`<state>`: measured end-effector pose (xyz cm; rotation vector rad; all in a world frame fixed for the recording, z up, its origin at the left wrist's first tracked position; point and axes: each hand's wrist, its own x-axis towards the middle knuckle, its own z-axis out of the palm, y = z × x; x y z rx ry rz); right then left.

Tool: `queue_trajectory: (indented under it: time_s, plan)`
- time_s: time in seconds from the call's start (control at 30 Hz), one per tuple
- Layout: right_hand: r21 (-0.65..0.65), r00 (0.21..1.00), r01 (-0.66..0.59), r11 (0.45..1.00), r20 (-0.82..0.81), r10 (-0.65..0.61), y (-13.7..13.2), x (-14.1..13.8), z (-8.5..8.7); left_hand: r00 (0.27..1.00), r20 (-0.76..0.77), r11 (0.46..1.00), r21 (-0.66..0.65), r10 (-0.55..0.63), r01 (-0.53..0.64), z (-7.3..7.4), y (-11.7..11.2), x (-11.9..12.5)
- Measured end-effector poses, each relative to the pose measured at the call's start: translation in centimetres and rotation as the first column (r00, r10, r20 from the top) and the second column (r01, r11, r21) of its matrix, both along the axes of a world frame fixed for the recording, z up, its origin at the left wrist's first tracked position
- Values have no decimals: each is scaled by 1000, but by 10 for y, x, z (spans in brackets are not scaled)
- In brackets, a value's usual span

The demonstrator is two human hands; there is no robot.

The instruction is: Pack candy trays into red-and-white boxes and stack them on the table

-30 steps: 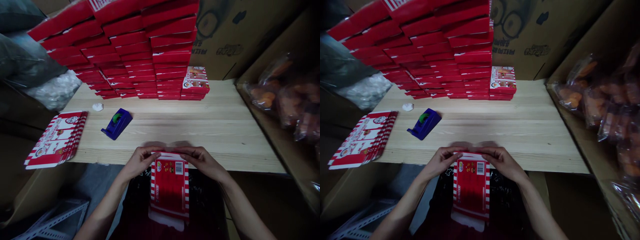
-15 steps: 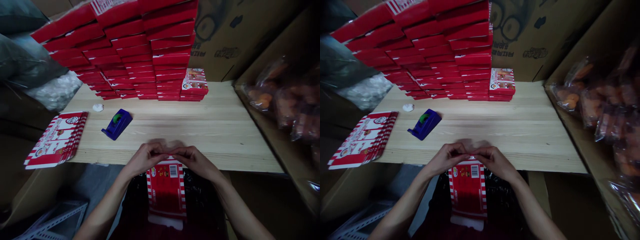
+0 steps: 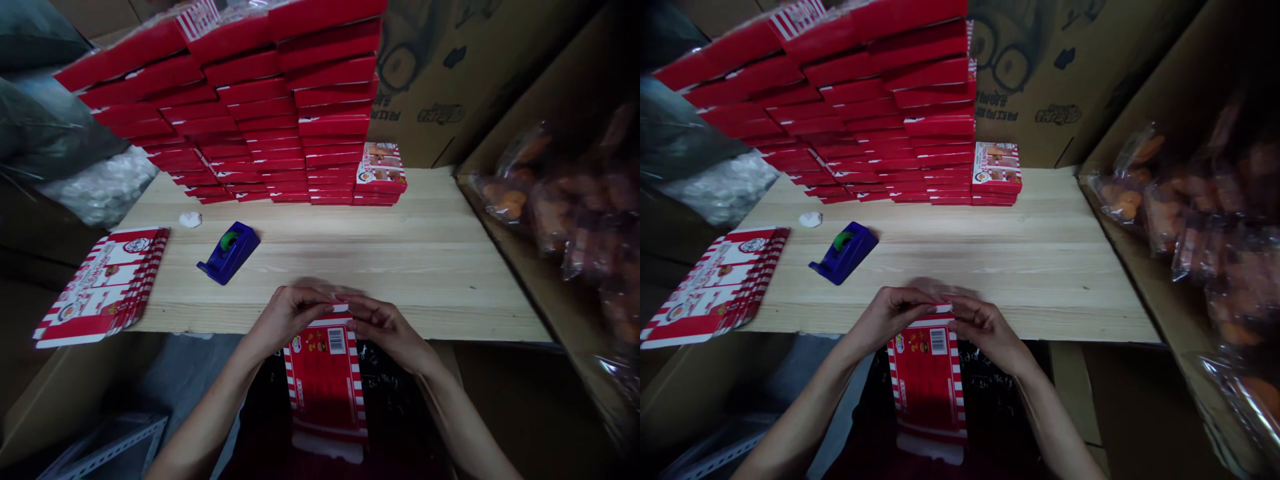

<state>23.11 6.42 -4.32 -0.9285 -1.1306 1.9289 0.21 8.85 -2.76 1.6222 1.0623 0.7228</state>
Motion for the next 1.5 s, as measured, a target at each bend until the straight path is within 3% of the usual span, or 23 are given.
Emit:
queue_trajectory:
  time_s: [0.33, 0.47, 0.53, 0.6, 0.67, 0.8, 0.97, 1.1, 1.17, 1.27, 1.37, 1.5]
  plan:
    - [72, 992, -22, 997, 126, 13, -7, 0, -9, 956, -269, 978, 136, -118, 159, 19, 6, -4]
    - [112, 983, 24, 993, 177, -44, -9, 8, -9, 960, -151, 969, 45, -235, 244, 24, 1, -14]
    - [102, 975, 68, 992, 205, -88, -10, 13, -10, 982, -5, 980, -67, -189, 189, 21, -5, -27]
    - [90, 968, 84, 992, 228, -103, -10, 18, -12, 995, 89, 981, -187, -39, 55, 14, -13, -40]
    - [90, 966, 70, 994, 243, -90, -9, 20, -14, 988, 112, 960, -270, 108, -75, 7, -21, -49]
    - [117, 964, 41, 992, 256, -70, -6, 15, -13, 955, 145, 922, -333, 259, -200, -2, -27, -50]
    - [141, 952, 47, 989, 294, -87, -6, 8, -7, 955, 74, 933, -247, 286, -260, 1, -27, -47]
    - [142, 946, 90, 986, 298, -129, -12, 11, -13, 979, 12, 968, -152, 204, -199, 4, -44, -48]
    - [135, 944, 106, 985, 297, -142, -17, 13, -19, 983, 4, 979, -92, 183, -182, 0, -56, -48]
    - [139, 942, 105, 985, 304, -144, -21, 13, -22, 964, 54, 965, -53, 260, -257, -13, -67, -45]
    - [178, 950, 52, 983, 294, -103, -23, 9, -12, 931, 138, 941, -72, 336, -329, -18, -68, -42]
    - [342, 927, 5, 940, 351, -132, -23, -1, 19, 940, 164, 947, 63, 300, -314, 3, -68, -42]
